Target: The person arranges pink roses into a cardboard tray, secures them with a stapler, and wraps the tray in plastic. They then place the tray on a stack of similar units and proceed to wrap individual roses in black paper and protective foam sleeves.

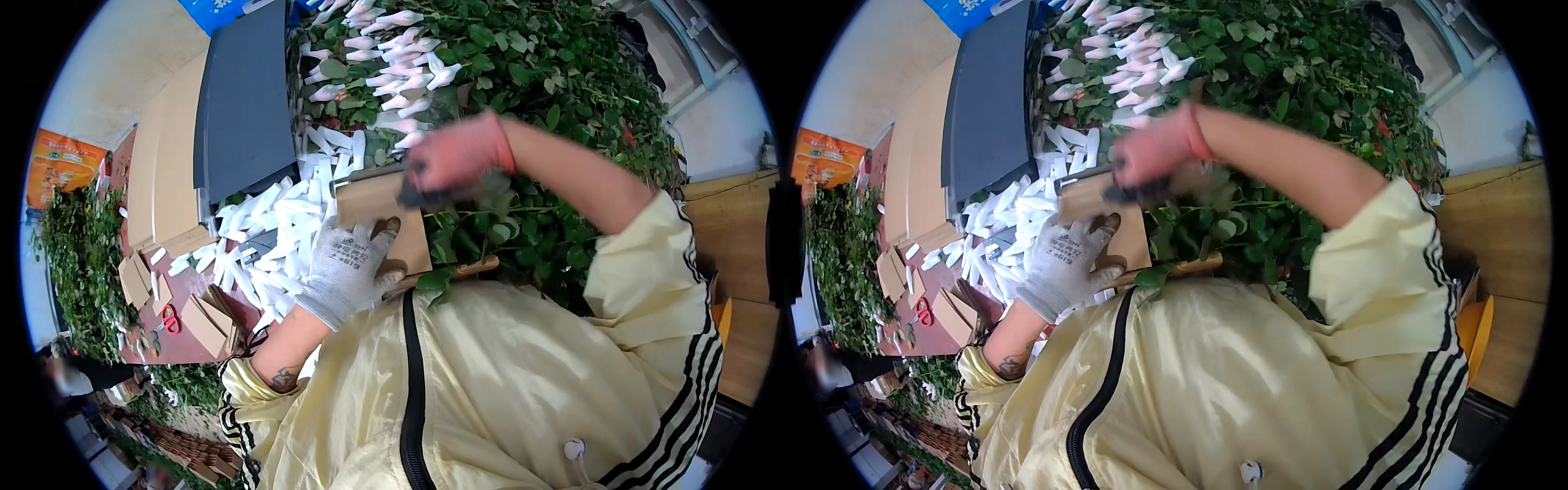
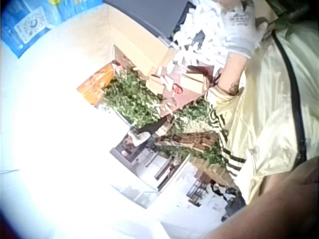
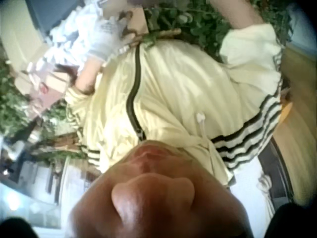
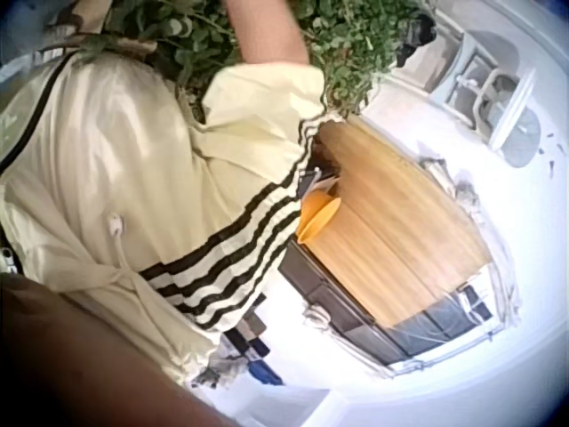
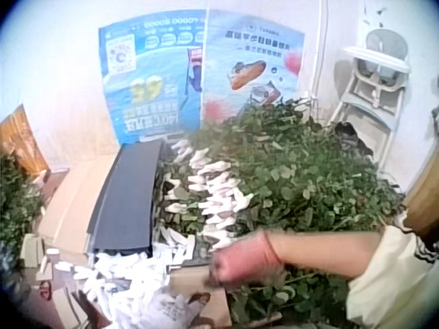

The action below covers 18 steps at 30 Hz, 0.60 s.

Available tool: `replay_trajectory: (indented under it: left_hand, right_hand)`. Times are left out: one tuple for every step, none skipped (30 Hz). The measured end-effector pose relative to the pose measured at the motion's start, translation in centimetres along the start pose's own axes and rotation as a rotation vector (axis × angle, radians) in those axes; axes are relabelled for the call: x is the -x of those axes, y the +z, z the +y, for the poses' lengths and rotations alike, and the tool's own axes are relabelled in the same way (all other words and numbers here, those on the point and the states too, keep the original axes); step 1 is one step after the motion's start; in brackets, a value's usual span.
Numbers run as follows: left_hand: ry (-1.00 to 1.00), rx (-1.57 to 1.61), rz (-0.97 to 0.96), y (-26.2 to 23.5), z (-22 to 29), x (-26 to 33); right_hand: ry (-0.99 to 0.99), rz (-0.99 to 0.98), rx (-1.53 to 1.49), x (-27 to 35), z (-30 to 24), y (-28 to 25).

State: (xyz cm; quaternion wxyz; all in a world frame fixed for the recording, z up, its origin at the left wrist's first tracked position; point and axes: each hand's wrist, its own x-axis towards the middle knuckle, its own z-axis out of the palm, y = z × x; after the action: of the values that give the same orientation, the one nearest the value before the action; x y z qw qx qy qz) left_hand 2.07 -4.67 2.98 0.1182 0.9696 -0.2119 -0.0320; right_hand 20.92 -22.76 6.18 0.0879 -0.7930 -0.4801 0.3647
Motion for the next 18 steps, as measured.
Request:
replay_trajectory:
  left_hand:
    - [0.032, -0.010, -0.036, -0.6, 0.1, 0.3]
    - [-0.002, 0.055, -0.119, -1.3, 0.0, 0.6]
    - [-0.011, 0.126, -0.228, -2.1, -0.3, 0.6]
    - [-0.038, 0.173, -0.371, -2.6, -0.6, 0.4]
    - [-0.078, 0.240, -0.215, -2.7, -0.9, -0.1]
    - [0.063, 0.256, 0.011, -2.6, -1.2, -0.7]
    - [0.114, 0.281, 0.181, -2.1, -1.4, -1.6]
    - [0.230, 0.200, 0.178, -1.2, -1.6, -2.6]
    - [0.244, 0.150, 0.123, -0.1, -1.7, -3.4]
    - [0.184, 0.043, -0.143, 1.3, -1.7, -4.1]
    - [0.202, 0.010, -0.099, 2.4, -1.7, -3.8]
    - [0.239, 0.004, -0.028, 3.3, -2.1, -3.8]
    - [0.205, -0.054, -0.108, 4.1, -2.5, -3.6]
    - [0.231, -0.016, -0.068, 4.8, -2.9, -3.3]
    - [0.236, -0.029, -0.055, 5.3, -3.1, -2.9]
    - [0.243, -0.053, -0.039, 5.6, -3.3, -2.6]
    - [0.286, -0.133, 0.035, 5.6, -3.3, -2.3]
    - [0.263, -0.135, 0.017, 5.6, -3.0, -2.1]
  right_hand:
    - [-0.071, -0.071, 0.136, 0.9, -0.7, 2.6]
    - [-0.044, -0.042, 0.088, 1.9, -1.4, 5.1]
    - [0.019, 0.102, 0.114, 2.9, -1.7, 7.2]
    - [0.084, 0.139, 0.146, 3.3, -1.8, 8.2]
    - [0.092, 0.174, 0.163, 3.5, -2.1, 9.0]
    - [0.107, 0.237, 0.165, 3.5, -2.5, 9.4]
    - [0.138, 0.252, 0.186, 3.6, -3.0, 9.6]
    - [0.177, 0.303, 0.185, 3.8, -3.7, 9.8]
    - [0.180, 0.319, 0.094, 4.1, -4.3, 10.0]
    - [0.130, 0.538, 0.308, 5.2, -5.4, 11.2]
    - [0.029, 0.809, 0.553, 6.5, -6.9, 13.3]
    - [-0.016, 0.931, 0.273, 7.8, -8.2, 15.7]
    - [-0.111, 1.030, 0.061, 9.4, -9.4, 18.4]
    - [-0.156, 1.033, -0.313, 10.8, -9.7, 21.0]
    - [-0.221, 0.985, -0.608, 11.3, -9.7, 23.5]
    - [-0.002, 0.838, -1.216, 11.3, -9.5, 25.7]
    - [0.177, 0.786, -1.450, 10.1, -9.4, 27.7]
    - [0.326, 0.782, -1.582, 8.9, -9.2, 29.1]
